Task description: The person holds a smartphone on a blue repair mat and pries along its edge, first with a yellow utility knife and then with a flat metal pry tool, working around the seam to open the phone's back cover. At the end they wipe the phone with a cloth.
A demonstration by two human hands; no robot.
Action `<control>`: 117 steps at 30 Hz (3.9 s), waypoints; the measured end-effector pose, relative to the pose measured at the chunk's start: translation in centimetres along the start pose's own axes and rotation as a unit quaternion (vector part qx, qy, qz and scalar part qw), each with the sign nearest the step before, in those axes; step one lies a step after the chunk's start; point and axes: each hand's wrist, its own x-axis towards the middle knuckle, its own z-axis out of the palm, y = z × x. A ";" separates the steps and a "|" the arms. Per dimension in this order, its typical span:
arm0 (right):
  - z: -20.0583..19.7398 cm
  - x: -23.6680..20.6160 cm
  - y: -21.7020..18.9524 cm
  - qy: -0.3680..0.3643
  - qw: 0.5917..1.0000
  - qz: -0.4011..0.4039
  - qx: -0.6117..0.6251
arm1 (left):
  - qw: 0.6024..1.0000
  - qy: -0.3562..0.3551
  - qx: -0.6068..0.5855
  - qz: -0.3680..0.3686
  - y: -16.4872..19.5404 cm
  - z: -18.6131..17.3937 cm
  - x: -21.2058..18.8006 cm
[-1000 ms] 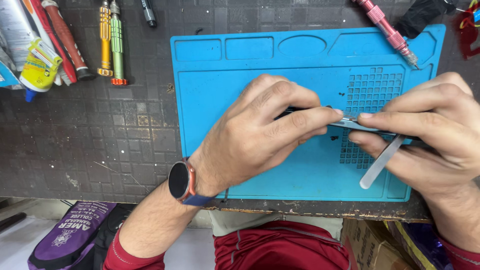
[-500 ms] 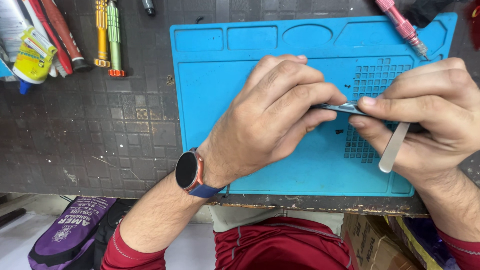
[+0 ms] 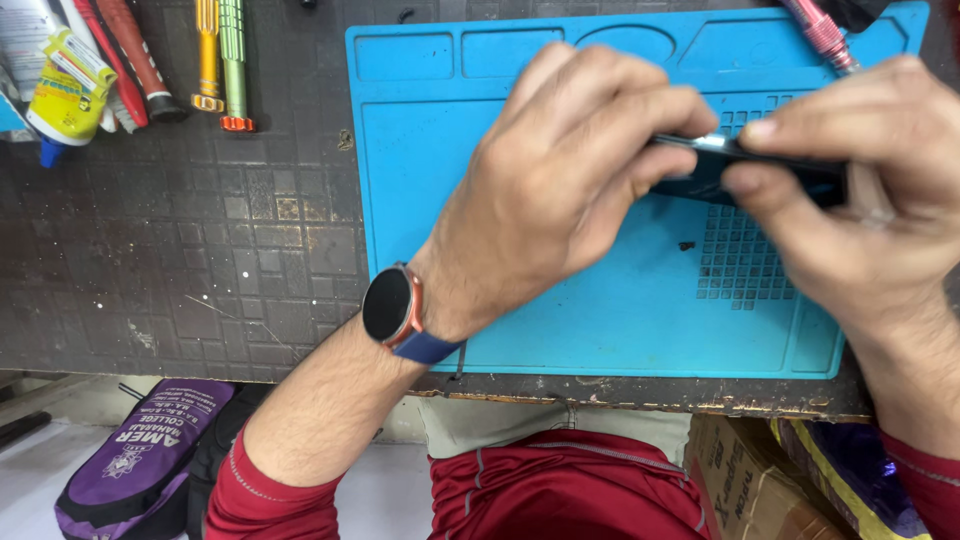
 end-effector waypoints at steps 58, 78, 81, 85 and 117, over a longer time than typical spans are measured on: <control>-1.0 -0.7 -3.1 -0.007 0.999 0.033 0.011 | 0.984 0.013 -0.177 0.004 -0.5 -2.4 0.0; 3.1 -1.3 -3.3 0.062 0.774 0.290 0.559 | 0.815 0.061 -0.506 -0.275 -0.8 1.7 -2.4; 3.1 -1.2 -1.9 0.052 0.763 0.328 0.555 | 0.829 0.052 -0.488 -0.269 -1.4 2.2 -2.4; 3.2 -0.8 -0.8 0.029 0.765 0.372 0.524 | 0.841 0.042 -0.467 -0.270 -2.1 2.6 -2.7; 4.6 -0.6 0.6 0.024 0.788 0.366 0.494 | 0.857 0.047 -0.418 -0.298 -3.0 3.8 -4.0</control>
